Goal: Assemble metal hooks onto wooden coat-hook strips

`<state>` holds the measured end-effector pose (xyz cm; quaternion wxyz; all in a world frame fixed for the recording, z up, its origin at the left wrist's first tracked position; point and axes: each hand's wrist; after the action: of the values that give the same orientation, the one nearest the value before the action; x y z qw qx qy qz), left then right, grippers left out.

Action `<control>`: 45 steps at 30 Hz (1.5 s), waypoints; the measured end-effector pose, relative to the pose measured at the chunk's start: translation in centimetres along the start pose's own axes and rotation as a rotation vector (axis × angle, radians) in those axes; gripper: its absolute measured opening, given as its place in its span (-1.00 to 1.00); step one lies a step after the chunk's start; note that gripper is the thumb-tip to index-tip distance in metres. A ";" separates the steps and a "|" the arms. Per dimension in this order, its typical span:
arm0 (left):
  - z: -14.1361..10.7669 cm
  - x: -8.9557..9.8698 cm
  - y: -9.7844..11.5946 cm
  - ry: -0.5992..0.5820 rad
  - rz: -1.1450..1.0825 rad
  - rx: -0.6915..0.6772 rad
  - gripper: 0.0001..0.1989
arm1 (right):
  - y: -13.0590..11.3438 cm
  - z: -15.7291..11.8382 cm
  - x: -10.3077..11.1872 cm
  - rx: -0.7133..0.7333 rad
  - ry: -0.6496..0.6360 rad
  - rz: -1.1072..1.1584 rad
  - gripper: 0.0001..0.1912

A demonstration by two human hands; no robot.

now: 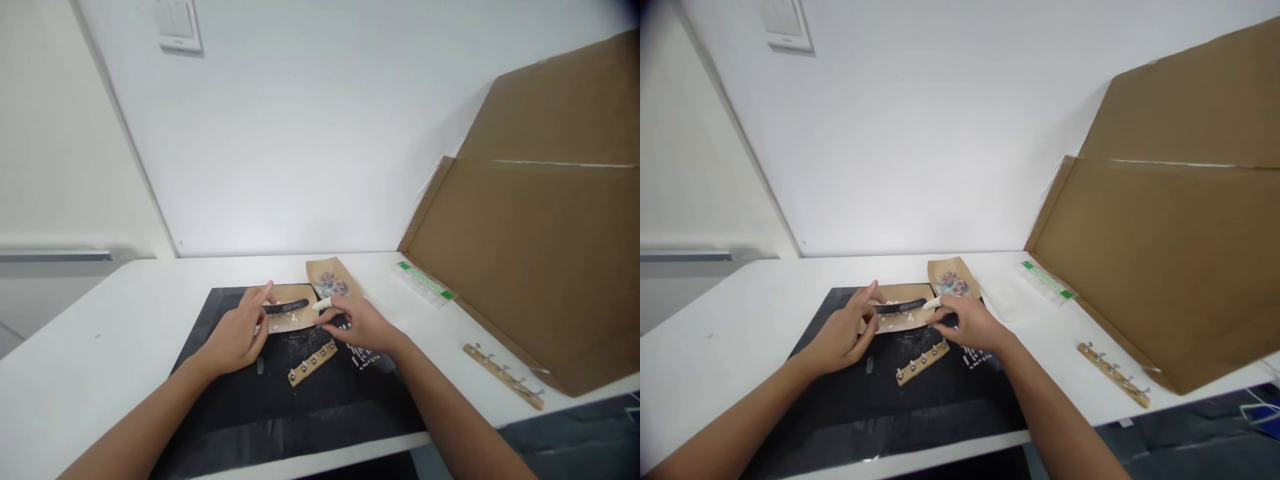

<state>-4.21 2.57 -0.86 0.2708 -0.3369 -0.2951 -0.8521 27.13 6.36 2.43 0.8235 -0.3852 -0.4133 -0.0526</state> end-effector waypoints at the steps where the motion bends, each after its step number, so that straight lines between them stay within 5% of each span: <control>1: 0.0 0.0 0.0 0.001 -0.002 -0.002 -0.26 | 0.1 0.0 0.0 0.000 0.006 -0.006 -0.87; 19: 0.0 0.1 -0.1 -0.004 0.002 -0.015 -0.30 | 1.7 0.3 0.3 -0.230 0.353 0.298 -0.68; 36: 0.2 0.4 0.3 -0.002 0.006 -0.027 -0.35 | 1.7 0.3 0.7 -0.303 0.340 0.102 -0.69; 45: 0.0 0.2 0.0 -0.005 0.029 -0.038 -0.43 | 2.9 -0.1 1.4 -0.173 0.386 -0.017 -0.66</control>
<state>-4.36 2.55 -0.70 0.2758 -0.3484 -0.2750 -0.8526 29.34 8.67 1.69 0.8507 -0.4337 -0.2451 -0.1677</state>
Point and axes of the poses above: each hand's wrist, its own z-axis towards the middle knuckle, its own x-axis out of the back of the hand, y = z × x, and after that the axes turned 2 degrees about y, right-handed
